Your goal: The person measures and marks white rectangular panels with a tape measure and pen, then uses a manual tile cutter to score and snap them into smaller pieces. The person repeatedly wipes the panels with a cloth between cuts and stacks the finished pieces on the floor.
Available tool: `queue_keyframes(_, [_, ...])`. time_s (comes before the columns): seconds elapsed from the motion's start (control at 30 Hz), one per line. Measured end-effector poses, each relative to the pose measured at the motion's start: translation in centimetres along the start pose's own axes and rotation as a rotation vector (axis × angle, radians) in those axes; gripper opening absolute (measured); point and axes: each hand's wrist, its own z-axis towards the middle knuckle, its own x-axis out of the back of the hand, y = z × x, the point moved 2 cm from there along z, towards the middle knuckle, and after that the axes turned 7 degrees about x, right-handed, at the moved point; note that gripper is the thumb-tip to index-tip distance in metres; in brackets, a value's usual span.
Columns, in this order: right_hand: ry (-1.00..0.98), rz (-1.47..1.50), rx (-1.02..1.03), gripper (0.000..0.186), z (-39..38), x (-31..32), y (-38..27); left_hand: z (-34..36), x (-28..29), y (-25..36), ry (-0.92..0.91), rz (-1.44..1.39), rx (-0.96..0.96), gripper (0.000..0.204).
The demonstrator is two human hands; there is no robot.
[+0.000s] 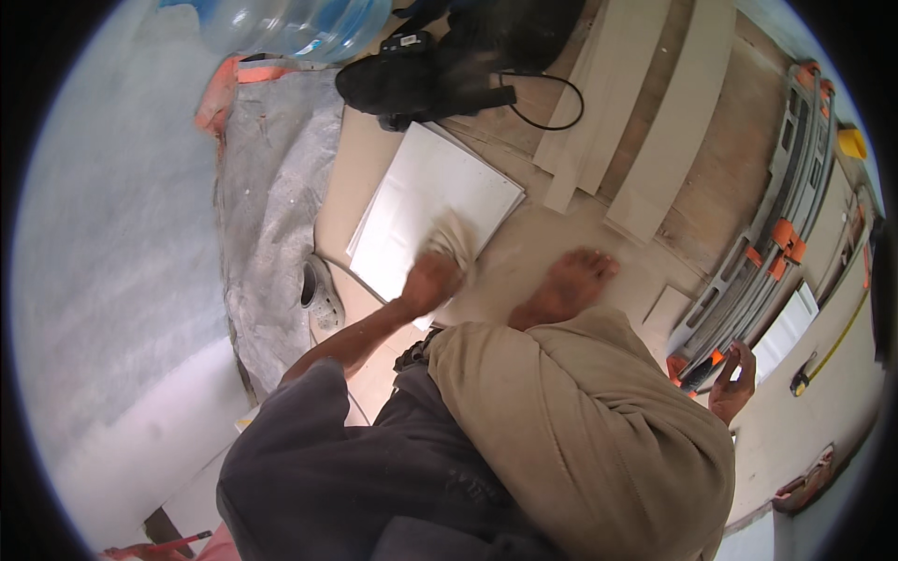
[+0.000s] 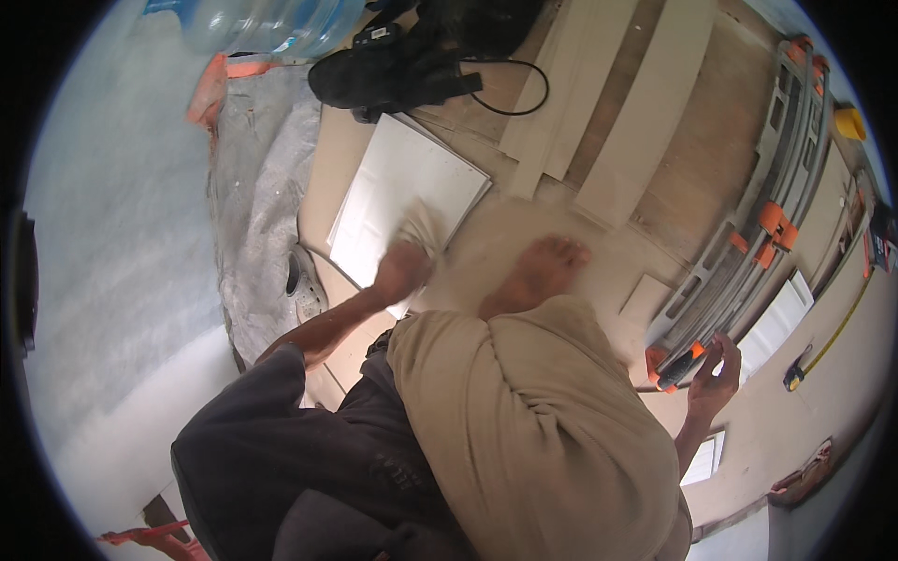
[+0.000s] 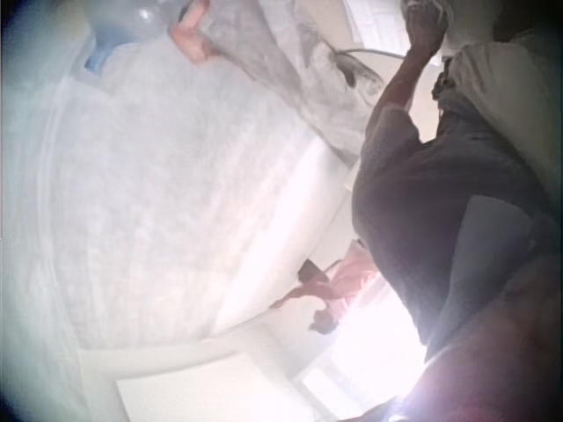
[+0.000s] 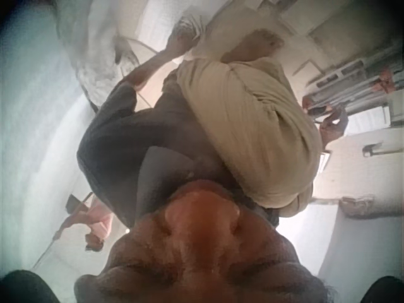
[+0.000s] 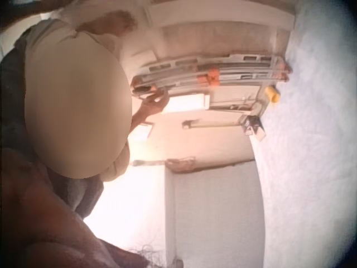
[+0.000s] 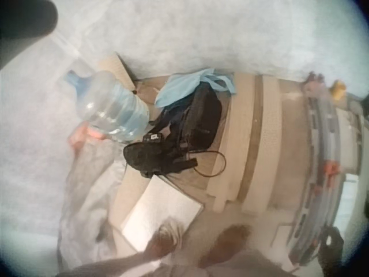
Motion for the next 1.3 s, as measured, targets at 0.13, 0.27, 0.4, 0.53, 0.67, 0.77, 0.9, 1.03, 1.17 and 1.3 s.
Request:
queue_keyframes(0.13, [0.001,0.025,-0.064,0.015,-1.0,0.4,0.3,2.5,2.1,-6.5,0.22,0.098,0.275,0.022])
queue_keyframes(0.27, [0.018,-0.013,-0.055,0.015,-0.5,0.9,0.8,3.5,1.7,-8.5,0.382,0.008,0.774,0.019])
queue_keyframes(0.4, [0.034,-0.038,-0.09,0.015,-0.4,0.6,0.1,0.5,0.8,0.4,0.117,0.035,0.225,0.022])
queue_keyframes(0.53, [0.026,0.01,-0.058,0.016,-0.2,0.6,-0.2,1.9,0.6,-9.9,0.358,0.089,0.787,0.023])
queue_keyframes(0.67, [0.043,0.011,-0.053,0.017,0.0,1.4,1.8,1.2,1.2,-12.6,0.504,0.223,0.86,0.027])
queue_keyframes(0.77, [0.12,0.066,-0.064,0.018,-1.0,1.4,2.1,-3.7,-2.3,-7.5,0.308,0.153,0.565,0.024])
queue_keyframes(0.9, [0.066,0.059,-0.134,0.017,-1.1,1.5,1.6,-6.6,-0.8,-18.2,0.366,0.345,0.909,0.025])
queue_keyframes(1.03, [0.08,0.08,-0.159,0.016,-1.2,1.0,2.4,-7.6,-2.7,-16.0,0.258,0.486,0.838,0.024])
queue_keyframes(1.17, [0.09,0.015,-0.126,0.016,-2.2,1.0,0.9,-3.2,-0.4,-5.5,0.11,-0.01,0.909,0.036])
queue_keyframes(1.3, [0.047,0.019,-0.154,0.018,-2.0,1.2,2.5,-1.0,4.5,-11.4,0.298,-1.004,1.063,0.033])
